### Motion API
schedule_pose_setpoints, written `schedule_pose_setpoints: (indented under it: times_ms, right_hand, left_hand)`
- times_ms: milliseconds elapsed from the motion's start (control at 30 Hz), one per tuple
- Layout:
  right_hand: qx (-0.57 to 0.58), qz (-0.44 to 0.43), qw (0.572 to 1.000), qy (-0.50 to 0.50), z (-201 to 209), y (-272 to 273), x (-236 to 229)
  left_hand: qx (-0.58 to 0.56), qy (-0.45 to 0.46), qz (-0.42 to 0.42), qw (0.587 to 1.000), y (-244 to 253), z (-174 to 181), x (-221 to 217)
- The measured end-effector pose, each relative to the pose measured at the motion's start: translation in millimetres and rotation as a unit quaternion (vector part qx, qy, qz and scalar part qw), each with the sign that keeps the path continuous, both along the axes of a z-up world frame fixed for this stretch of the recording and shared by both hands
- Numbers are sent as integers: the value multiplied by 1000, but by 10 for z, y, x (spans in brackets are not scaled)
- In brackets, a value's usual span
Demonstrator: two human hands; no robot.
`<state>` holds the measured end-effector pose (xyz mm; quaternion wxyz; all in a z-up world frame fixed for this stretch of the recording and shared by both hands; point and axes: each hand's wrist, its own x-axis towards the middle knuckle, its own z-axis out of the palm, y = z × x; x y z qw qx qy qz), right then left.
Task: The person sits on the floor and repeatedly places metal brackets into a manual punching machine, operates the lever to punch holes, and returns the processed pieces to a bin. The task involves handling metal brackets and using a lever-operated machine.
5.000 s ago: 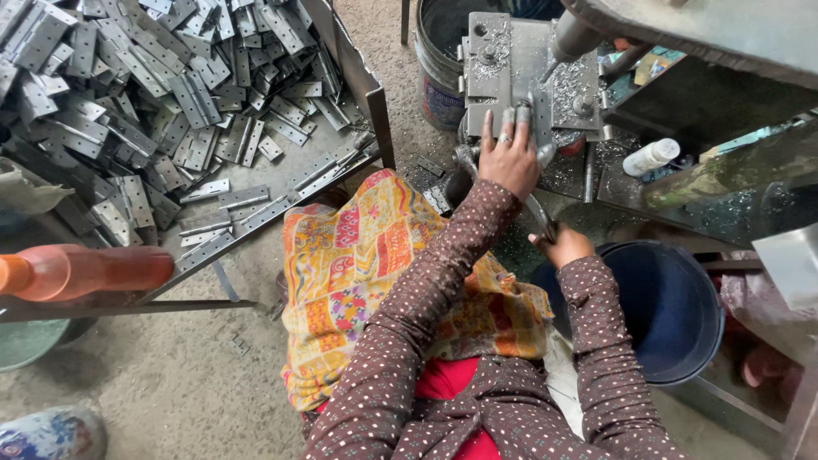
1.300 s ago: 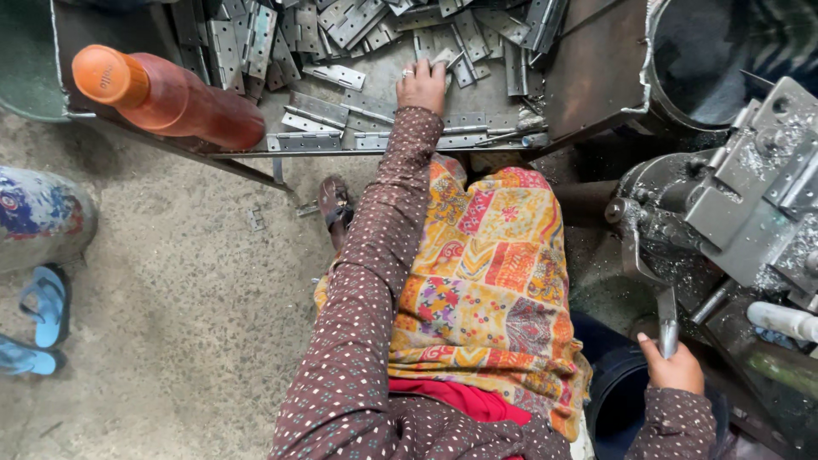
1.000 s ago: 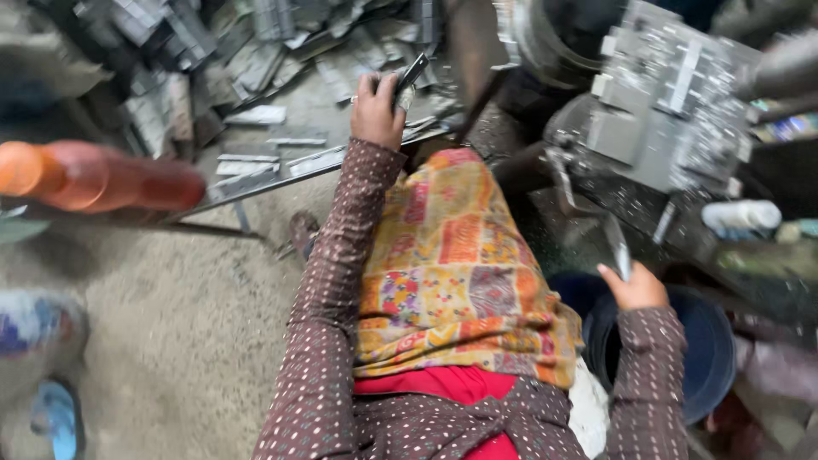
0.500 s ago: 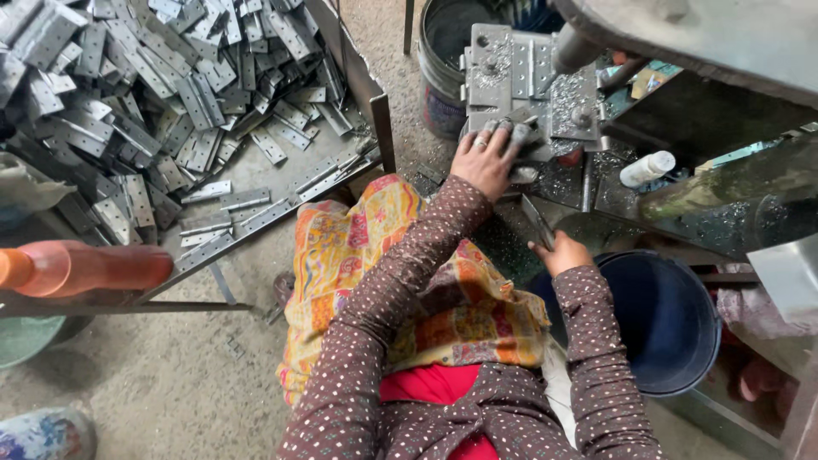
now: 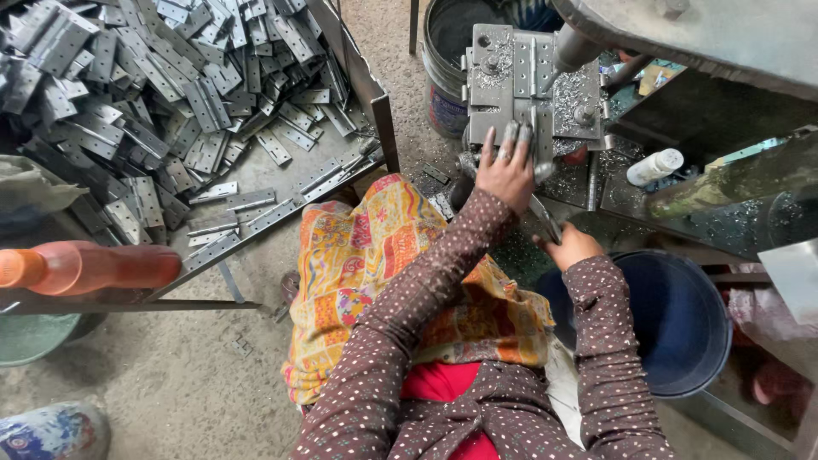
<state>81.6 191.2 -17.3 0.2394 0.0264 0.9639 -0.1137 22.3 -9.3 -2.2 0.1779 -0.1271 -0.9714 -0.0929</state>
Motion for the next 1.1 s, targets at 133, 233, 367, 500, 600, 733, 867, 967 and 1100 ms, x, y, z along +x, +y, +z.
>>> schedule_pose_setpoints:
  times_ms: [133,233,367,500,600,733,867,967,1100]
  right_hand:
    - [0,2,1000,23,-184,87,-9]
    - [5,23,999,49,-504,201,19]
    - [-32,-9,996,84,-1161,224,214]
    - [-81,5,973,217,-1644,210,368]
    - [-136,-7,970,200,-1673,219,405]
    - [-130,30,982,132,-1226,364,70]
    - [35,34,995,82,-981,411,73]
    - [-12,8,998,67,-1076,331,87]
    - [-47,1,983,178,-1514,227,332]
  left_hand:
    - [3,28,36,999,9,-14,-369]
    - [29,13,33,999,-19,61,-398]
    - [37,-23,33,998,-35,176,-342]
    - [62,12,39,997,-56,241,-334]
    - [62,-4,25,998,-83,248,-290]
    - [41,-57,15,997,-72,318,-449]
    - [10,-143,5,990,-35,189,-589]
    - [15,-138,21,990,-29,145,-775]
    - [19,-73,35,997,-51,106,-801]
